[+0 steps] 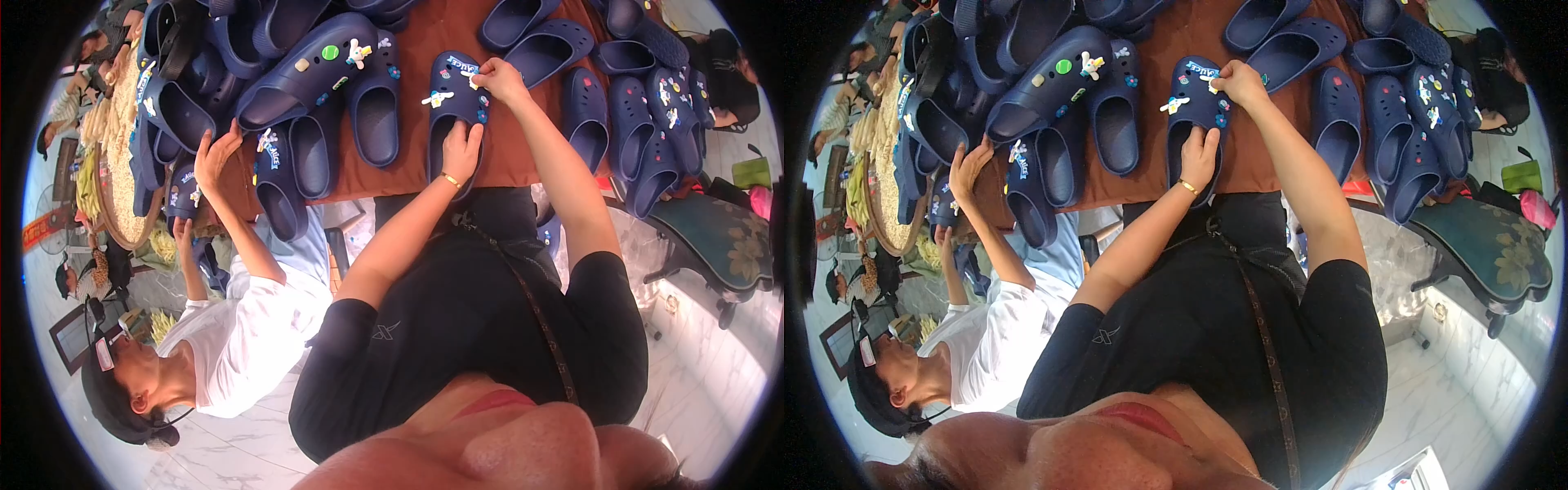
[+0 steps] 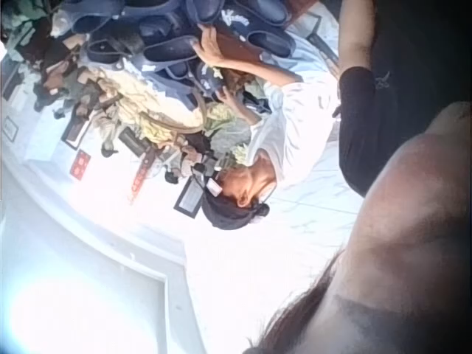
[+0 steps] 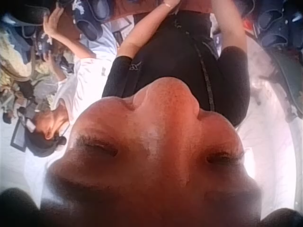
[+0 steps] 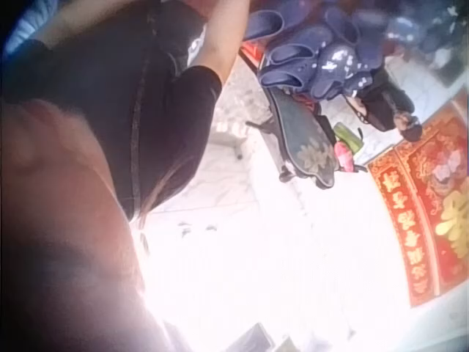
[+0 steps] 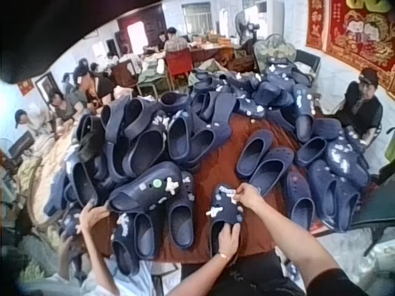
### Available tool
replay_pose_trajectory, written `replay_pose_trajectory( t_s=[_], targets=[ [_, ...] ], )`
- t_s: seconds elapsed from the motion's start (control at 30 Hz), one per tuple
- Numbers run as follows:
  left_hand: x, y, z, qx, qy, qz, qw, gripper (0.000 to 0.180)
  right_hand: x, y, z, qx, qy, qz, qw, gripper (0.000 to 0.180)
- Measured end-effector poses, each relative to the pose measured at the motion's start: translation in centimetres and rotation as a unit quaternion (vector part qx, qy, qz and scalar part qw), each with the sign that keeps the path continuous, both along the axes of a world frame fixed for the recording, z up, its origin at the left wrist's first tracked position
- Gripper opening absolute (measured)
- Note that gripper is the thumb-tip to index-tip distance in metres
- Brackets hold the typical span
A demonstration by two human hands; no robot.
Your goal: Attaching decorative charms and accessories to blue foam clogs.
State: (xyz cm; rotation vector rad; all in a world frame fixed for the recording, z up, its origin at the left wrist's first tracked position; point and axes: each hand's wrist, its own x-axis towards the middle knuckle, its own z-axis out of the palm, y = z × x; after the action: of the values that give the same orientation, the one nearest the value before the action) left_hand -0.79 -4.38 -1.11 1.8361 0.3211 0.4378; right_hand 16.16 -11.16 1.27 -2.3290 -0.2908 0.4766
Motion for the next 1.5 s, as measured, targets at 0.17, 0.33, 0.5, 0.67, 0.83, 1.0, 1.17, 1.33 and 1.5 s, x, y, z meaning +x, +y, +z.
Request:
replay_pose_trajectory(
  t_s=[0.17,0.33,0.5,0.67,0.83,1.0,1.17,1.33,1.5],
  targets=[
    [-0.1,-0.2,0.3,0.013,0.047,-0.005,0.999,0.031,2.2,-0.1,2.7,-0.119,0.153,0.048,0.98,0.04],
    [0.1,-0.1,0.2,0.001,0.072,-0.017,0.997,0.033,2.5,-0.4,2.2,-0.147,0.093,0.057,0.983,0.045],
    [0.0,0.4,0.2,-0.015,0.036,-0.024,0.999,0.033,-0.1,-4.1,4.1,-0.115,-0.136,-0.03,0.984,0.038],
    [-0.2,0.8,1.0,-0.003,0.01,-0.037,0.999,0.032,3.2,-12.2,5.4,-0.186,-0.278,-0.209,0.919,0.03],
    [-0.4,0.3,0.1,0.026,0.01,-0.073,0.997,0.036,4.2,-14.8,1.0,-0.389,-0.244,-0.113,0.881,0.027],
    [-0.8,0.1,-0.1,0.005,-0.003,-0.066,0.998,0.034,5.2,-12.3,2.0,-0.415,-0.172,-0.18,0.875,0.028],
    [-1.0,-0.1,0.3,-0.001,-0.008,-0.058,0.998,0.034,6.4,-12.6,3.3,-0.314,-0.068,-0.25,0.913,0.031],
    [-0.6,-0.1,-0.1,0.027,-0.021,-0.055,0.998,0.035,9.0,-14.7,1.5,-0.319,-0.049,-0.168,0.931,0.048],
    [-0.2,-0.1,0.0,0.021,-0.026,-0.048,0.998,0.034,7.0,-14.0,-0.4,-0.341,-0.212,-0.136,0.906,0.033]
  ],
)
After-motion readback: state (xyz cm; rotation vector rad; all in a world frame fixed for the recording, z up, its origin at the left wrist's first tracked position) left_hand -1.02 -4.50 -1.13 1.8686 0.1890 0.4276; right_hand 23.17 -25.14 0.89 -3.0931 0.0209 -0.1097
